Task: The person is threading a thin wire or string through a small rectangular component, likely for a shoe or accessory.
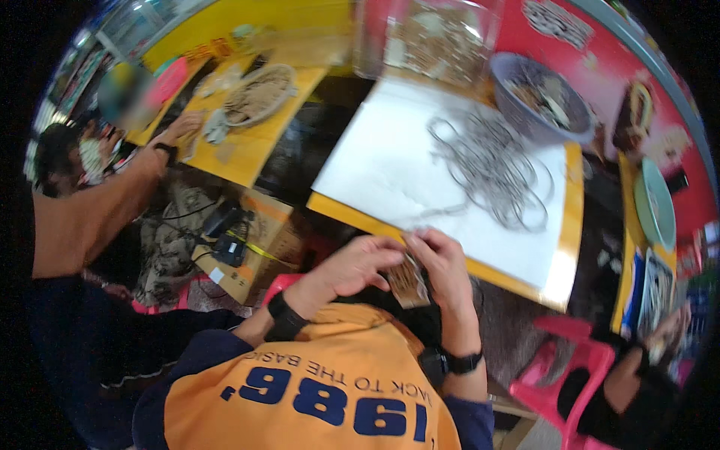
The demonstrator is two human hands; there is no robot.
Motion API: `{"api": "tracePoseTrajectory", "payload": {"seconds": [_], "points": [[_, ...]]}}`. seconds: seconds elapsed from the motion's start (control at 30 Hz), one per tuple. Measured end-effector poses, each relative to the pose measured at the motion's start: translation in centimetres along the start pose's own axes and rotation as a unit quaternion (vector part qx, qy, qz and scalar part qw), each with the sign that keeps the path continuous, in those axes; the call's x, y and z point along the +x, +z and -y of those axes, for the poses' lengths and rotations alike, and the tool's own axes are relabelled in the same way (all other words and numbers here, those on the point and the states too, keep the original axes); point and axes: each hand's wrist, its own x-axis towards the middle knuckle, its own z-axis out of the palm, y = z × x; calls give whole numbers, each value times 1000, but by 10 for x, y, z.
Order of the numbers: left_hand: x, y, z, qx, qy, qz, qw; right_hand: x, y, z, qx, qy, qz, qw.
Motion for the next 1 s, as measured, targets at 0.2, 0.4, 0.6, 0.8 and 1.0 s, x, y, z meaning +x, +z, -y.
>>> {"api": "tracePoseTrajectory", "payload": {"seconds": [0.2,0.4,0.6,0.8,1.0], "points": [[-9,-10,12,-110,26,70,991,-9,8,3,81,-29,17,996],[-24,-7,7,-83,63,91,990,-16,16,1,86,-22,35,995],[-25,-17,6,-53,94,41,993,-7,24,-11,161,-69,22,984],[-17,-3,-1,-29,93,12,995,-4,16,-10,167,-71,-64,981],[-22,-12,16,-6,59,23,998,0,0,-9,175,-123,-56,975]]}}
